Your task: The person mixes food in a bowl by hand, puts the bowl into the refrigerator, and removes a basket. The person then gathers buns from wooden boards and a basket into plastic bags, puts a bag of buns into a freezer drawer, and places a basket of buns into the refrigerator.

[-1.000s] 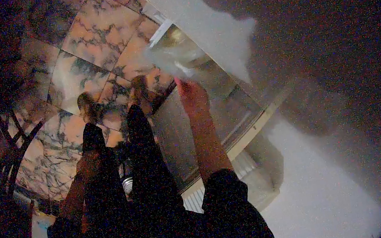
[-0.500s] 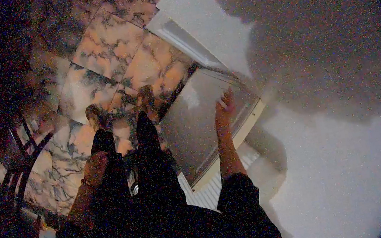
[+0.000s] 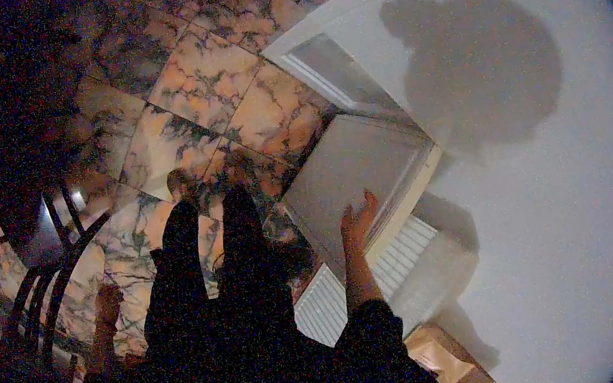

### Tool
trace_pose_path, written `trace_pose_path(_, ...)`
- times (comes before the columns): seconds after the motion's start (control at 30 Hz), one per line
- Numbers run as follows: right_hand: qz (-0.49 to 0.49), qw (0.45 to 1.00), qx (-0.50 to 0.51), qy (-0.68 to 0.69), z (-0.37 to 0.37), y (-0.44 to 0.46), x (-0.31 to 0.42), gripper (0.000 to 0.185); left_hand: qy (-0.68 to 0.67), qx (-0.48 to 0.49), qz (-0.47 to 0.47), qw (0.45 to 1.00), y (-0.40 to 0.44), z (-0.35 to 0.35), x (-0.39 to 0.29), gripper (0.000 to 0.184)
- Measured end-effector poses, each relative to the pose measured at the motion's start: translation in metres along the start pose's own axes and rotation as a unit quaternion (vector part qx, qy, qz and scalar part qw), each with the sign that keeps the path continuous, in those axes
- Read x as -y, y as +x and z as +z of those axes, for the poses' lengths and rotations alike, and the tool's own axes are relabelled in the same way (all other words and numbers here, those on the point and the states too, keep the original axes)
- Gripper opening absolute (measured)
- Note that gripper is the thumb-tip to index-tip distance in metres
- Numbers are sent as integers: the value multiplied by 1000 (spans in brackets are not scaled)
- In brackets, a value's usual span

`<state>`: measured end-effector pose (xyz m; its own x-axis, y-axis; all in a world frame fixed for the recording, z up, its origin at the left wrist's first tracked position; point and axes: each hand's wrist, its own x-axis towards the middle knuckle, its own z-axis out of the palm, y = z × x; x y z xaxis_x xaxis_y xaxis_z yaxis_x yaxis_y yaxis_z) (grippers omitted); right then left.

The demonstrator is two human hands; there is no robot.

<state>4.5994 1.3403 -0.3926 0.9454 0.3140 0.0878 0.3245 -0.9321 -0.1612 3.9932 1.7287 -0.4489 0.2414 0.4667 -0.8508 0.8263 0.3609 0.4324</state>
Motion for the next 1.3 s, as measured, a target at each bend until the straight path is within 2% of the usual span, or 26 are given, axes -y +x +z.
trace_pose_path(0.03,-35,997,35,56,15,29,17,46,10,-7,-35,999,-9,1,7,21)
trace_pose_path(0.07,89,965,123,215,52,66,-4,37,-25,1,-62,998,-20,6,17,21)
trace_pose_path(0.1,136,926,149,319,79,101,-14,29,-94,17,-87,992,-29,12,27,21)
trace_pose_path(0.2,235,808,159,516,132,204,-13,11,-364,107,-138,915,-46,38,71,26)
trace_pose_path(0.23,258,770,152,563,145,239,-8,8,-408,95,-230,878,-58,50,46,27)
trace_pose_path(0.27,250,760,150,581,154,268,-1,7,-449,81,-317,832,-62,61,20,29)
trace_pose_path(0.33,174,793,140,567,153,302,14,5,-483,62,-402,776,-61,72,29,30)
trace_pose_path(0.4,147,808,124,557,146,321,34,5,-471,87,-374,794,-69,81,62,34)
trace_pose_path(0.53,271,717,92,636,168,342,25,6,-421,58,-281,861,-91,96,2,41)
trace_pose_path(0.57,134,814,97,557,195,361,-17,8,-408,43,-245,878,-90,99,-20,43)
trace_pose_path(0.63,-4,883,100,459,213,372,-40,11,-390,26,-216,895,-82,98,-42,45)
trace_pose_path(0.67,-17,875,116,470,210,366,-44,16,-401,10,-216,890,-83,97,-46,44)
trace_pose_path(0.73,51,918,158,361,211,361,-57,30,-411,-20,-213,886,-80,96,-25,44)
trace_pose_path(0.8,-3,980,154,127,186,335,-71,46,-406,82,-269,870,-65,89,24,43)
trace_pose_path(0.83,-136,983,118,27,147,299,-78,53,-332,66,-245,909,-67,97,-6,42)
trace_pose_path(0.9,-188,978,48,-71,78,224,-77,61,-244,54,-223,942,-70,105,-37,36)
trace_pose_path(0.93,-156,979,28,-132,30,188,-56,61,-234,59,-223,944,-74,106,-42,30)
trace_pose_path(0.97,-80,995,-16,-65,8,156,-73,61,-481,157,-265,820,-67,95,-14,31)
trace_pose_path(1.0,-11,997,-70,12,-14,123,-93,62,-396,101,-234,882,-81,100,-35,32)
trace_pose_path(1.03,31,989,-91,-111,-31,88,-116,63,-304,42,-202,930,-92,102,-60,33)
trace_pose_path(1.07,134,981,-104,-97,-31,43,-159,70,-308,27,-197,930,-98,95,-58,33)
trace_pose_path(1.1,402,915,9,-17,-50,24,-135,78,-327,40,-202,922,-101,90,-53,33)
trace_pose_path(1.13,584,789,91,166,-51,-3,-165,78,-346,52,-204,914,-106,87,-50,33)
trace_pose_path(1.17,715,593,171,329,-42,-37,-213,80,-353,43,-199,913,-113,83,-50,33)
trace_pose_path(1.23,548,672,260,425,-22,-72,-220,85,-371,39,-223,901,-121,74,-48,32)
trace_pose_path(1.3,586,655,228,420,-19,-62,-194,81,-372,16,-220,901,-135,66,-42,31)
